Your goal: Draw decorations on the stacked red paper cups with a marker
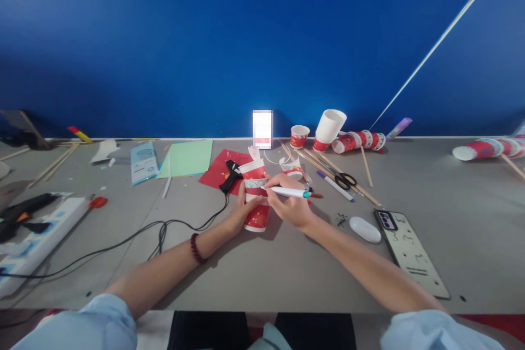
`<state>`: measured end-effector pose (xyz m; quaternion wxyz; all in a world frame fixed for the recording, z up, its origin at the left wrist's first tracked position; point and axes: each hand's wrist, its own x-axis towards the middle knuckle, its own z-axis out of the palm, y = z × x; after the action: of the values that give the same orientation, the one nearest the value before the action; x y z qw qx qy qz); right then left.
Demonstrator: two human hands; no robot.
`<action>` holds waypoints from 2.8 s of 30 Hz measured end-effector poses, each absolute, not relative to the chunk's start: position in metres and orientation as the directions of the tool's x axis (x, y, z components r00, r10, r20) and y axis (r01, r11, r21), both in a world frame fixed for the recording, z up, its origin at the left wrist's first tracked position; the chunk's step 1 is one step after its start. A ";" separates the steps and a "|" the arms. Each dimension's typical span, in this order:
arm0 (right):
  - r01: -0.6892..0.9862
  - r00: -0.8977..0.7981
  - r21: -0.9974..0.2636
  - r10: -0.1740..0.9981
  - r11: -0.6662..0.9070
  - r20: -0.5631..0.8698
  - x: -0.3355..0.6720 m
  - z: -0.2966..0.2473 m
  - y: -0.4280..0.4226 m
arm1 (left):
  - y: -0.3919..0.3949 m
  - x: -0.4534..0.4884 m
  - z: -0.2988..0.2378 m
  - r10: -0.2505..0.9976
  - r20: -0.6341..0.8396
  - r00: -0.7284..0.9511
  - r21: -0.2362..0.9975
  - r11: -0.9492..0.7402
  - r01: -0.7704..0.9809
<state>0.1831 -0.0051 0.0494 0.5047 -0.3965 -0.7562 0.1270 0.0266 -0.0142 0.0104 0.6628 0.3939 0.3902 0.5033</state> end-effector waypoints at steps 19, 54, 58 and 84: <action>0.486 -0.131 -0.603 0.735 0.633 0.666 0.182 0.049 -0.006 | -0.015 0.027 0.012 0.975 -0.105 0.195 0.936 0.163 -0.313; 0.453 -0.106 -0.641 0.751 0.620 0.652 0.183 0.046 -0.006 | -0.014 0.027 0.010 0.979 -0.106 0.177 0.934 0.159 -0.320; 0.415 -0.104 -0.668 0.762 0.617 0.639 0.184 0.045 -0.006 | -0.014 0.026 0.009 0.978 -0.115 0.177 0.935 0.166 -0.312; 0.458 -0.091 -0.649 0.758 0.608 0.646 0.181 0.046 -0.007 | -0.013 0.026 0.010 0.980 -0.084 0.179 0.937 0.139 -0.320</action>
<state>0.1808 -0.0066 0.0460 0.5278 -0.4196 -0.7247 0.1420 0.0262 -0.0134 0.0097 0.6435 0.4186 0.3941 0.5054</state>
